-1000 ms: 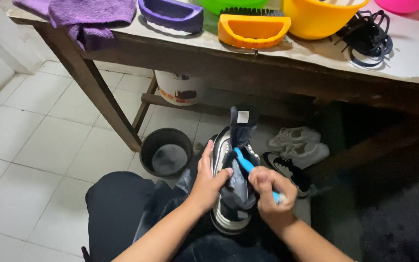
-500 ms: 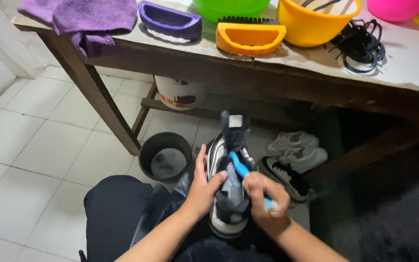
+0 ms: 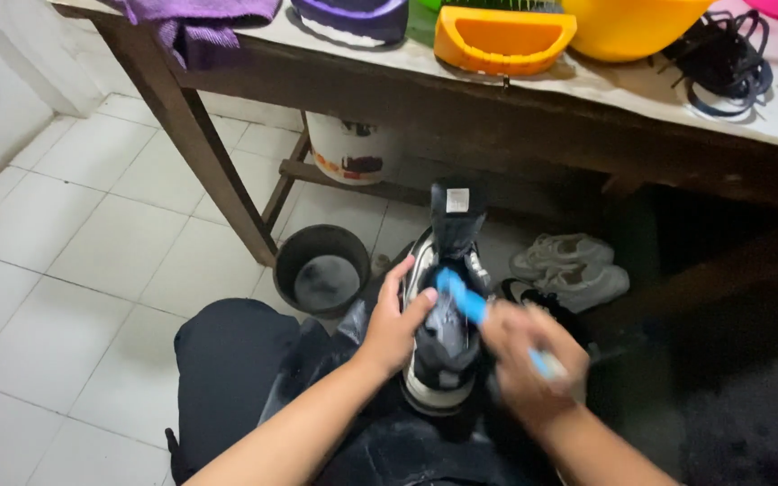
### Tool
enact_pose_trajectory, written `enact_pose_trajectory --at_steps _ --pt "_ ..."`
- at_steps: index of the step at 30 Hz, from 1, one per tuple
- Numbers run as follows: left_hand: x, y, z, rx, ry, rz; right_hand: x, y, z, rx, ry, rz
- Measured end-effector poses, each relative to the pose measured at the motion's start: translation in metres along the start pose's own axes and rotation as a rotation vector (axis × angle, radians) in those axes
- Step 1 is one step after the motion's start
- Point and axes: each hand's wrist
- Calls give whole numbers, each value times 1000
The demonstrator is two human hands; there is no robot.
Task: The person scrubs a black and white sneaker with a blue toothbrush, repeatedly dipping the brush into a green bowl of soapy water. They scrub the upper, sides, and heel of the shoe while holding it on their lap.
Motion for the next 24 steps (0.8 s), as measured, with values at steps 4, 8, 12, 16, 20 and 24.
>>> enact_pose_trajectory --at_steps 4,8,12,16,20,24 --pt "3 -2 10 -88 7 -82 -8 -18 12 41 -67 -79" --pt "12 32 -12 161 -73 -238 7 10 10 2 30 76" --pt "31 26 24 85 -210 -183 22 -1 60 22 77 112" --pt "64 74 17 -63 -661 31 40 7 104 -260 144 463" --pt "63 88 -5 -42 -780 90 85 87 79 -533 263 600" --pt "52 63 -6 -93 -613 131 60 97 41 -762 481 671"
Point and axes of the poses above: each hand's wrist, its own z-axis towards the middle knuckle, its own x-axis out of the back of the hand, y = z × x, and after that the axes turned 9 degrees about x, right-handed
